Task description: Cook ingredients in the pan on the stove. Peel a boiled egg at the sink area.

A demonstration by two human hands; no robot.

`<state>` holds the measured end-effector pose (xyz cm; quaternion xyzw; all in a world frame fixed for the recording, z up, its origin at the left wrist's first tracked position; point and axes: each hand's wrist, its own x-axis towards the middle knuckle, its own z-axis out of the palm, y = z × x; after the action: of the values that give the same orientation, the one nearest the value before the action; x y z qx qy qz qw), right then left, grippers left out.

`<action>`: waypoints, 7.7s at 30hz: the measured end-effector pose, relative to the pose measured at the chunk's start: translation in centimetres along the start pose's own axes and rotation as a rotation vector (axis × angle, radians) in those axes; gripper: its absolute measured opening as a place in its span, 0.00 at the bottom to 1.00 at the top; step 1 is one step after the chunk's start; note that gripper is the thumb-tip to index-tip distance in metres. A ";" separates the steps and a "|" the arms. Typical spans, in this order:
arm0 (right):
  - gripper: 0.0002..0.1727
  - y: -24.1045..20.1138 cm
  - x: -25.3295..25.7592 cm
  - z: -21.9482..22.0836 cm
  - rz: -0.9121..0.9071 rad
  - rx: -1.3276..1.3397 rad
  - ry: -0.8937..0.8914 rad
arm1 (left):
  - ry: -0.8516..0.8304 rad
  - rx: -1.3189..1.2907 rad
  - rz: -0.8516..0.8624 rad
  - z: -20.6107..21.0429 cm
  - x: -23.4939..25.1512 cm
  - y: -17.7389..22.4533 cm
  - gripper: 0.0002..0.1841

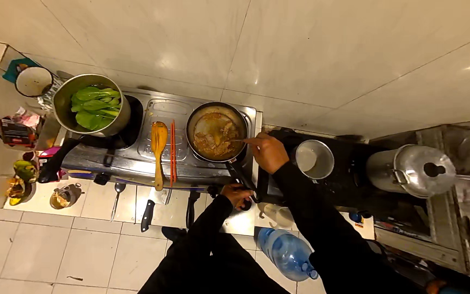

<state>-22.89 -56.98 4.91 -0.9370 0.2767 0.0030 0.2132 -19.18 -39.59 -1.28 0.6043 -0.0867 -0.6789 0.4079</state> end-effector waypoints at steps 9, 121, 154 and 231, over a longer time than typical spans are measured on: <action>0.18 -0.5 3.0 -1.0 0.169 -0.124 -0.135 | 0.004 -0.026 0.003 -0.2 0.0 -0.3 0.15; 0.19 -4.4 7.2 2.1 0.135 0.063 -0.025 | -0.063 0.121 -0.039 -1.9 -0.5 0.4 0.16; 0.19 -1.5 10.0 0.2 0.061 0.012 -0.074 | -0.030 0.159 -0.067 -1.7 -0.6 0.6 0.14; 0.13 -4.0 3.1 -2.4 0.262 -0.250 -0.497 | -0.100 0.109 0.038 -1.2 0.9 0.9 0.19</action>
<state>-18.45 -56.49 8.32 -0.8828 0.3322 0.2937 0.1551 -17.66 -40.31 -1.67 0.5891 -0.1553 -0.6948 0.3821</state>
